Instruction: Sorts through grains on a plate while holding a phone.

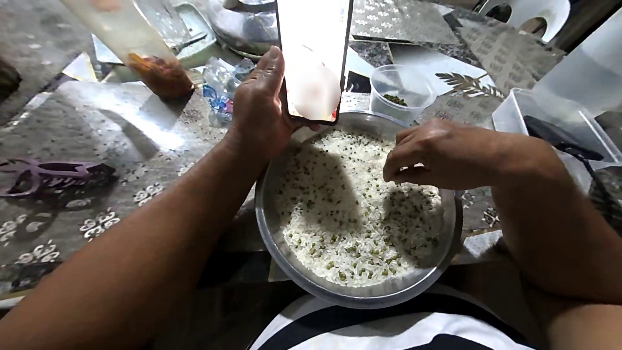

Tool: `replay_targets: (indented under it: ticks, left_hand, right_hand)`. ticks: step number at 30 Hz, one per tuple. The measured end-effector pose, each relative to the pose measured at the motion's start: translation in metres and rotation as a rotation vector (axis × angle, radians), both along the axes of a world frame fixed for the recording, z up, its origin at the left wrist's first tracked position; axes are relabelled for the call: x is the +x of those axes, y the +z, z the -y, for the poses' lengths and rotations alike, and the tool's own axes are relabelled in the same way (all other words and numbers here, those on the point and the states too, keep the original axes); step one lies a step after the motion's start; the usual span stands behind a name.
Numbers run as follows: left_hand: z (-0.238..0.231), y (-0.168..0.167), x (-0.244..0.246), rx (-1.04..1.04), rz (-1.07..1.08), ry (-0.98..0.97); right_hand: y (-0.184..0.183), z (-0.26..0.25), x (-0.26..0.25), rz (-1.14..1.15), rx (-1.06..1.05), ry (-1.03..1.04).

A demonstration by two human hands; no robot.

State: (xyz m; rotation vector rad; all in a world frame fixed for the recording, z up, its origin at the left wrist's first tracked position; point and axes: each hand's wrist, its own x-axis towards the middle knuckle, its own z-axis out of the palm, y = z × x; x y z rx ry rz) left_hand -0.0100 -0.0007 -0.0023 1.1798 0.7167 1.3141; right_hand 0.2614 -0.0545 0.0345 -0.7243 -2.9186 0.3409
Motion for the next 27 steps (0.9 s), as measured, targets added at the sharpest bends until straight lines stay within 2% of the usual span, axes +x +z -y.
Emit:
replay_targets:
  ticks: [6,13,16,18,23,27]
  left_hand:
    - [0.001,0.001,0.001,-0.002,0.01,-0.001]
    - [0.0,0.0,-0.001,0.007,-0.008,-0.019]
    - [0.0,0.0,-0.001,-0.004,-0.017,-0.015]
    - [-0.002,0.0,-0.001,0.001,-0.023,-0.013]
    - [-0.002,0.001,0.0,-0.008,-0.008,0.006]
    - [-0.002,0.001,0.0,-0.019,0.008,0.01]
  right_hand:
    - [0.002,-0.003,0.001,-0.06,0.137,-0.041]
    - [0.005,-0.029,0.021,-0.134,0.409,-0.436]
    - [0.006,-0.033,0.022,-0.133,0.414,-0.562]
    - [0.009,-0.025,0.018,-0.185,0.39,-0.479]
    - [0.0,0.011,-0.011,-0.161,0.073,0.067]
    - [-0.013,0.025,-0.033,-0.061,0.101,0.118]
